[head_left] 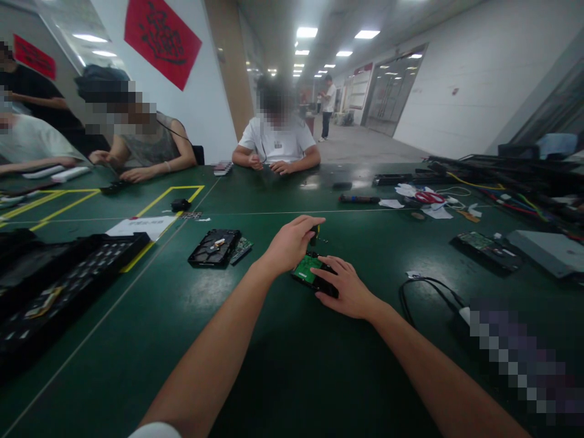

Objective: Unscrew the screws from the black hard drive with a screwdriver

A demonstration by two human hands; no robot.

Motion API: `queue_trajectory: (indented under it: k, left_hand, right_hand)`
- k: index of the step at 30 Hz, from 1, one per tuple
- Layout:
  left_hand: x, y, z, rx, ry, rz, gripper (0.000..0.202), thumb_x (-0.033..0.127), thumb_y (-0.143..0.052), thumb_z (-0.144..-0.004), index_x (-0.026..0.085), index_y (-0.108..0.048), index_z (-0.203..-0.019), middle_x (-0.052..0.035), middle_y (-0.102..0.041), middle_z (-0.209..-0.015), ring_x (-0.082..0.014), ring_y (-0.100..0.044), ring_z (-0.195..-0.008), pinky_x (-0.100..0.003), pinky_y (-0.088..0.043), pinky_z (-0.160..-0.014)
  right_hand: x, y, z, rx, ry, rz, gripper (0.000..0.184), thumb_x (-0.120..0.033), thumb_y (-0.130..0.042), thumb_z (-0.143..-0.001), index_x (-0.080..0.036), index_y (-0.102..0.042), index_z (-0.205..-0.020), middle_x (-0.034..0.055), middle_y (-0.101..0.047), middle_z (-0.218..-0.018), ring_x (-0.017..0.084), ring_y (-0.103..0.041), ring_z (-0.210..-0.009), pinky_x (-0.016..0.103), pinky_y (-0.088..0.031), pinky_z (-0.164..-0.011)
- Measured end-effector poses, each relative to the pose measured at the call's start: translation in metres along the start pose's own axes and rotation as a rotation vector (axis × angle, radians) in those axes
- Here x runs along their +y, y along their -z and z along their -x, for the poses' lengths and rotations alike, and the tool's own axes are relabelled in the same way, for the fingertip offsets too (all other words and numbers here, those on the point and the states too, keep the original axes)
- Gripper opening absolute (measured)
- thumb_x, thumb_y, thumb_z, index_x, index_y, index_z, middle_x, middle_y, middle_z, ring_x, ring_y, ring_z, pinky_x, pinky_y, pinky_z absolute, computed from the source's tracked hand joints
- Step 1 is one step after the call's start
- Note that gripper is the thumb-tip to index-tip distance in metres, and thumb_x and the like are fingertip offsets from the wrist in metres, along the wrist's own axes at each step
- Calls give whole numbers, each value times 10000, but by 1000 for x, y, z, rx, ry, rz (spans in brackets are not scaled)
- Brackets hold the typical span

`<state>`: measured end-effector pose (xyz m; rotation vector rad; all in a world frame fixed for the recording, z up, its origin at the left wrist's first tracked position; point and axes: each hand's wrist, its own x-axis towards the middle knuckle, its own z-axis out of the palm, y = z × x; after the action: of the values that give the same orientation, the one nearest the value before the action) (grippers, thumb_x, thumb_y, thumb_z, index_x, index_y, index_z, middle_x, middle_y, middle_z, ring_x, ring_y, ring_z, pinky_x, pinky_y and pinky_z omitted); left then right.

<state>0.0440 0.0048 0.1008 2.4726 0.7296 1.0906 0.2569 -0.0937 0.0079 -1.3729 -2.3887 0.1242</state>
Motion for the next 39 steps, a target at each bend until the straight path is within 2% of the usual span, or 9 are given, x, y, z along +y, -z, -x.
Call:
queue_trajectory:
  k: [12,23,28,31,37,39]
  left_hand:
    - [-9,-4,1,122,50,-100,348,74,-607,-965,191,-665,-1288,-96,-691,-1261,-239,-669,-1158,-409,-555,-1039]
    - [-6,-2,1,84,45,-112,348,97,-603,-975,189,-660,-1306,-101,-688,-1263,-238,-675,-1148,-398,-561,-1020]
    - [-6,2,1,32,-14,-89,435,77,-476,-1011,170,-608,-1415,-126,-658,-1366,-247,-632,-1269,-411,-521,-1099]
    - [-5,1,1,15,-18,-82,468,74,-453,-1016,188,-585,-1450,-119,-653,-1369,-244,-634,-1260,-412,-524,-1093]
    - [0,-3,1,55,51,-91,291,163,-545,-1021,218,-668,-1279,-95,-686,-1249,-241,-673,-1147,-416,-564,-1024]
    - [0,-3,1,52,35,-78,286,165,-551,-1022,217,-669,-1278,-93,-690,-1243,-236,-674,-1141,-411,-565,-1018]
  right_hand:
    - [0,-1,-1,-17,-3,16,644,-455,-706,-937,-350,-526,-1546,90,-409,-1668,412,-334,-1534,660,-339,-1193]
    - [1,-1,-1,-23,-3,20,639,-462,-699,-943,-346,-525,-1547,89,-400,-1674,416,-334,-1537,660,-341,-1194]
    - [1,-1,0,-15,1,12,646,-447,-706,-940,-346,-519,-1550,90,-401,-1673,414,-331,-1539,662,-330,-1202]
    - [0,-1,0,-9,-1,9,644,-442,-709,-939,-348,-521,-1547,90,-406,-1669,411,-333,-1538,663,-324,-1206]
    - [0,-1,0,-9,1,5,638,-445,-711,-941,-353,-523,-1544,87,-405,-1670,405,-332,-1539,669,-311,-1212]
    - [0,0,0,-10,-1,5,637,-448,-713,-939,-349,-528,-1540,91,-399,-1673,404,-331,-1539,667,-313,-1211]
